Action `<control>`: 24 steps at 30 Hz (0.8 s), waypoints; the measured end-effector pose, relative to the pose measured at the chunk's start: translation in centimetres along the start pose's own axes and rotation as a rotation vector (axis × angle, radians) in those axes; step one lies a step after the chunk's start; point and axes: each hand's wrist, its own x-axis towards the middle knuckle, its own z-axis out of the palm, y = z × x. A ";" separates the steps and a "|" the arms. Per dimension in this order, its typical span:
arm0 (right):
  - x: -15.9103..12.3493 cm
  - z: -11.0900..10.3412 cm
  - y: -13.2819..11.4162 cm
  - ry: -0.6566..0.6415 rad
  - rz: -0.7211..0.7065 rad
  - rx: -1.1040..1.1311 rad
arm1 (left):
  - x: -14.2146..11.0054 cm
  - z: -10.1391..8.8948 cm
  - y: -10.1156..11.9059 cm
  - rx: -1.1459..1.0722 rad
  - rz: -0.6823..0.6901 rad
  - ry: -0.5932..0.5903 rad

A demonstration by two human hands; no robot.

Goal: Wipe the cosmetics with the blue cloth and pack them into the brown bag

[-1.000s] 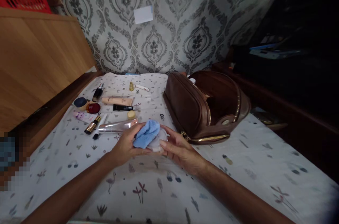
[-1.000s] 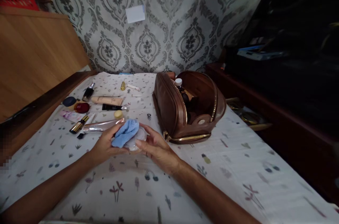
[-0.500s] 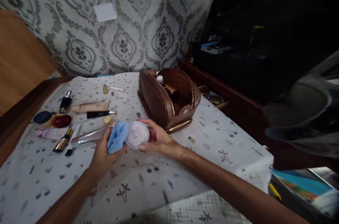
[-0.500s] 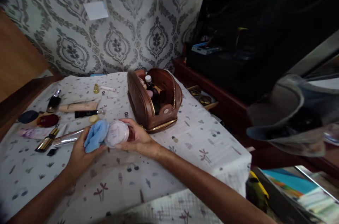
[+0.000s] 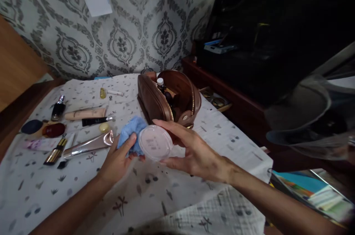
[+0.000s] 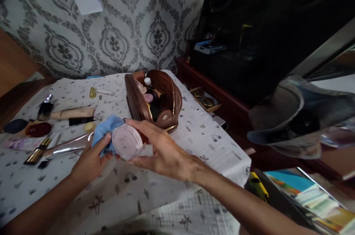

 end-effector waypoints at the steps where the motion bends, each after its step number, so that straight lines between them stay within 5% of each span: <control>1: 0.0 -0.6 -0.3 0.002 0.003 -0.014 | 0.2 0.4 0.2 -0.035 -0.017 -0.049; 9: 2.1 -5.6 -1.4 0.094 0.052 -0.027 | 1.9 2.7 1.9 -0.018 0.056 -0.228; 13: 3.6 -8.4 -1.2 0.139 0.047 -0.221 | 2.5 2.4 2.1 0.361 0.295 -0.382; 16: 4.9 -9.9 -1.3 0.121 0.060 -0.582 | 2.8 2.2 1.2 0.725 0.541 -0.469; 19: 6.4 -10.3 -1.8 0.011 0.076 -0.946 | 3.1 2.2 -0.1 0.974 0.637 -0.519; 24: 9.2 -10.1 -2.3 -0.312 0.110 -1.313 | 3.4 2.2 -1.6 1.035 0.634 -0.554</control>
